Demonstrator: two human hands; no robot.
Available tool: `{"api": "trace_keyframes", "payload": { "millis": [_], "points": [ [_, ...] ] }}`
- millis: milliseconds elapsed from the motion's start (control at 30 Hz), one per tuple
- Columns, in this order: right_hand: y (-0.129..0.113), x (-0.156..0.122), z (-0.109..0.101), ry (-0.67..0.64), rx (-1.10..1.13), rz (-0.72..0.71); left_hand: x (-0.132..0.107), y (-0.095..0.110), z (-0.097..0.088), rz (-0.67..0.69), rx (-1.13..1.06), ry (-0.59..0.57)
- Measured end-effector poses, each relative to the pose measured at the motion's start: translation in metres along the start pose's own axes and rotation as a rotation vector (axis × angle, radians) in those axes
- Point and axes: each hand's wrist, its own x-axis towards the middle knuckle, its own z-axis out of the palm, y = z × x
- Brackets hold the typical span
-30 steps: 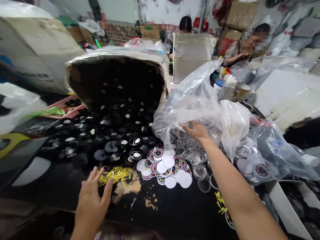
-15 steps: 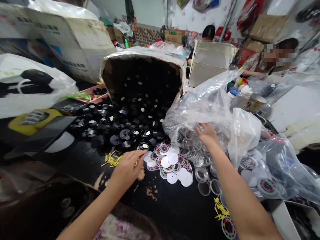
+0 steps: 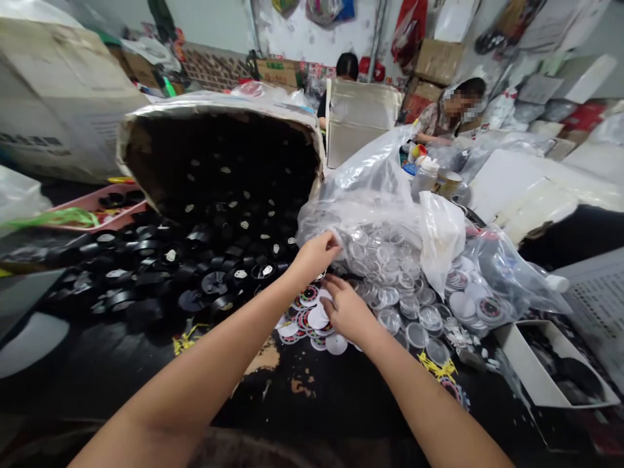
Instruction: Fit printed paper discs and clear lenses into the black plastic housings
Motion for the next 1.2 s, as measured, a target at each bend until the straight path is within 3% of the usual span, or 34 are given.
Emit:
{"api": "trace_keyframes", "payload": {
  "millis": [100, 200, 333, 500, 600, 700, 800, 900, 1000, 1067, 1133, 1200],
  "points": [
    [0.008, 0.017, 0.007, 0.093, -0.072, 0.171, 0.011, 0.006, -0.007, 0.065, -0.125, -0.019],
    [0.014, 0.031, 0.005, 0.104, -0.131, 0.256, -0.002, 0.001, -0.021, 0.082, -0.202, -0.005],
    [0.01, 0.043, 0.008, 0.112, -0.181, 0.262, -0.052, -0.017, -0.04, 0.018, -0.226, 0.033],
    [-0.01, 0.047, 0.015, 0.089, -0.166, 0.143, -0.137, -0.028, -0.048, -0.105, -0.357, 0.01],
    [-0.025, 0.027, 0.014, 0.109, -0.15, 0.101, -0.188, -0.03, -0.042, -0.228, -0.503, -0.014],
    [-0.05, -0.01, 0.022, 0.135, -0.078, 0.041, -0.224, -0.03, -0.028, -0.391, -0.772, 0.019],
    [-0.085, -0.05, 0.038, 0.093, 0.066, -0.09, -0.238, -0.024, -0.014, -0.547, -1.129, 0.15],
    [-0.105, -0.075, 0.041, 0.017, 0.153, -0.127, -0.24, -0.018, -0.01, -0.692, -1.279, 0.263],
    [-0.088, -0.087, 0.021, 0.091, 0.189, -0.015, -0.245, -0.019, -0.014, -0.779, -1.364, 0.287],
    [-0.063, -0.092, 0.006, 0.161, 0.087, 0.161, -0.249, -0.024, -0.015, -0.779, -1.372, 0.301],
    [-0.04, -0.096, -0.001, 0.131, -0.058, 0.346, -0.252, -0.029, -0.014, -0.78, -1.35, 0.309],
    [-0.028, -0.096, 0.006, 0.037, -0.148, 0.446, -0.253, -0.032, -0.012, -0.785, -1.315, 0.294]
  ]
}}
